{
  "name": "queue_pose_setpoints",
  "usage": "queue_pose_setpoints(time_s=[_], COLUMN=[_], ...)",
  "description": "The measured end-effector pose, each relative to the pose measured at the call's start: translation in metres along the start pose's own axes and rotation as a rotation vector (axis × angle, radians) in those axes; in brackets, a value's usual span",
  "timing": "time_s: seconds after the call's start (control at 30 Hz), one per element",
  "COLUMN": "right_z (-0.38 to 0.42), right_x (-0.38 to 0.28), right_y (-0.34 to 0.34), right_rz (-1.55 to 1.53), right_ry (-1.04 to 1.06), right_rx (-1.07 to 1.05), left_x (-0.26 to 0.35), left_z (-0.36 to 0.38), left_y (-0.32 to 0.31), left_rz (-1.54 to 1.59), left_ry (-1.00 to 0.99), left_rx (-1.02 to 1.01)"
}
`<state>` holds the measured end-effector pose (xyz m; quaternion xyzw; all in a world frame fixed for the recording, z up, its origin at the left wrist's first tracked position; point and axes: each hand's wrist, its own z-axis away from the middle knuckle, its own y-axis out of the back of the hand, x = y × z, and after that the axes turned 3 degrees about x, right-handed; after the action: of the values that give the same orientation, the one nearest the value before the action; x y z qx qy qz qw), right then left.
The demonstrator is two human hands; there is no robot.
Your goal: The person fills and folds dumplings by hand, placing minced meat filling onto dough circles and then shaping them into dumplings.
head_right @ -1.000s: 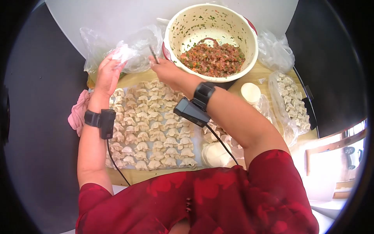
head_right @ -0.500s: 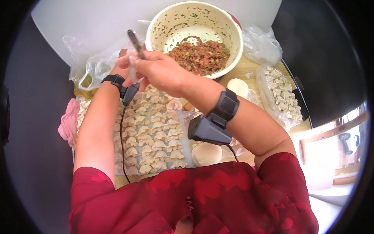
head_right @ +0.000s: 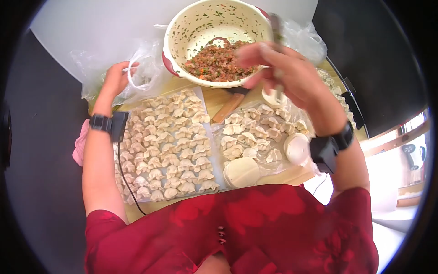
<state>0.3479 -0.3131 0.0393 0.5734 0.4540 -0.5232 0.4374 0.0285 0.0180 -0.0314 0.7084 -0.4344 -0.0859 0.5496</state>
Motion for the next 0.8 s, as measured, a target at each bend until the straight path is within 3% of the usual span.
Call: queue_pose_setpoints(time_s=[0.1, 0.17, 0.23, 0.27, 0.33, 0.37, 0.43, 0.47, 0.53, 0.57, 0.63, 0.7, 0.8], right_z=[0.034, 0.055, 0.067, 0.070, 0.074, 0.076, 0.083, 0.087, 0.092, 0.095, 0.101, 0.104, 0.104], right_x=[0.009, 0.015, 0.022, 0.024, 0.025, 0.023, 0.022, 0.022, 0.023, 0.024, 0.026, 0.027, 0.030], right_y=[0.029, 0.038, 0.041, 0.041, 0.038, 0.035, 0.039, 0.044, 0.051, 0.056, 0.065, 0.074, 0.085], right_rz=[-0.068, -0.139, -0.168, -0.187, -0.201, -0.207, -0.214, -0.203, -0.183, -0.177, -0.163, -0.159, -0.195], right_ry=[-0.006, 0.004, -0.003, -0.001, 0.002, 0.004, 0.008, 0.025, 0.031, 0.037, 0.029, 0.021, -0.039], right_rx=[0.023, 0.116, 0.143, 0.168, 0.168, 0.187, 0.226, 0.215, 0.213, 0.234, 0.296, 0.326, 0.280], left_x=[0.051, 0.086, 0.122, 0.136, 0.155, 0.147, 0.110, 0.093, 0.049, 0.026, -0.016, -0.051, -0.064], left_z=[0.046, 0.071, 0.088, 0.089, 0.083, 0.075, 0.045, 0.032, 0.010, -0.002, -0.026, -0.048, -0.056], left_y=[0.060, 0.088, 0.080, 0.071, 0.055, 0.047, 0.021, 0.012, -0.005, -0.018, -0.047, -0.069, -0.090], left_rz=[0.199, 0.486, 0.698, 0.696, 0.465, 0.464, 0.002, 0.005, -0.129, -0.114, -0.260, -0.367, -0.460], left_ry=[0.171, 0.219, 0.066, 0.074, -0.074, -0.079, 0.134, 0.124, 0.041, 0.035, 0.110, 0.144, 0.218], left_rx=[-0.035, -0.334, -0.543, -0.544, -0.677, -0.678, -0.231, -0.241, -0.019, -0.032, 0.068, 0.075, -0.330])
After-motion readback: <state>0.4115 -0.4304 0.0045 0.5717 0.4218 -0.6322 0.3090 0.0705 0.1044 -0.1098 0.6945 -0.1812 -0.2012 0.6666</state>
